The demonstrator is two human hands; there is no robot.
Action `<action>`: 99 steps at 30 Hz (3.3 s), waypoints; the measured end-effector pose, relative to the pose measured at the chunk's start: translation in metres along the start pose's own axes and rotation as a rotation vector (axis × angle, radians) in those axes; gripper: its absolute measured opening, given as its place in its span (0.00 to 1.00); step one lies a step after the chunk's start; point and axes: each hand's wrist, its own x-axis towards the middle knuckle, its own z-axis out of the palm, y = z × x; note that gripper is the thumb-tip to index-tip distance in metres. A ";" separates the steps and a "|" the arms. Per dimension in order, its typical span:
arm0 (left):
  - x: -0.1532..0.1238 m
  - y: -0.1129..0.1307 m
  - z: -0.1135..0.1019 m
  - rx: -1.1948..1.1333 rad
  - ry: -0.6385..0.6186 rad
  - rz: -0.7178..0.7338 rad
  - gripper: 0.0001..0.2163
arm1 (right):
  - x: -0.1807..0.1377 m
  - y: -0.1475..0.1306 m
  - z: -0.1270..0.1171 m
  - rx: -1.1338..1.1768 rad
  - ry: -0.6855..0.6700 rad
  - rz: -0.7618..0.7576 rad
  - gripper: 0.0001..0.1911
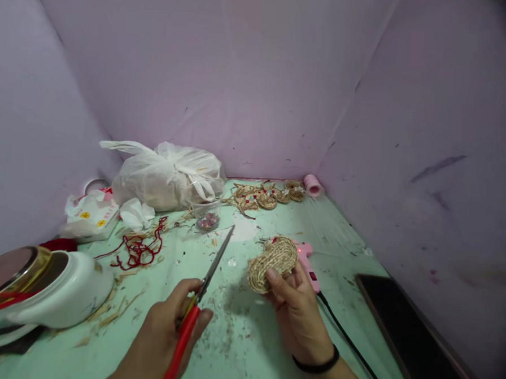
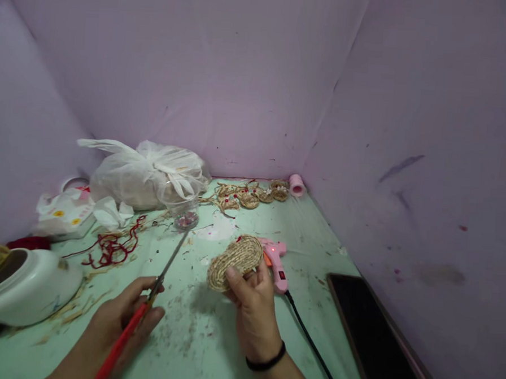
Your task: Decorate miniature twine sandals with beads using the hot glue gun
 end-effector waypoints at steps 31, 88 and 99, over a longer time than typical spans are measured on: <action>-0.017 -0.004 0.028 0.931 0.253 0.385 0.23 | -0.026 0.033 0.006 -0.159 0.055 -0.093 0.33; -0.012 -0.001 0.025 0.888 0.117 0.229 0.27 | -0.039 0.040 0.012 -0.327 0.024 -0.050 0.20; -0.013 -0.010 0.024 0.887 0.036 0.304 0.24 | -0.040 0.039 0.015 -0.304 0.065 -0.046 0.23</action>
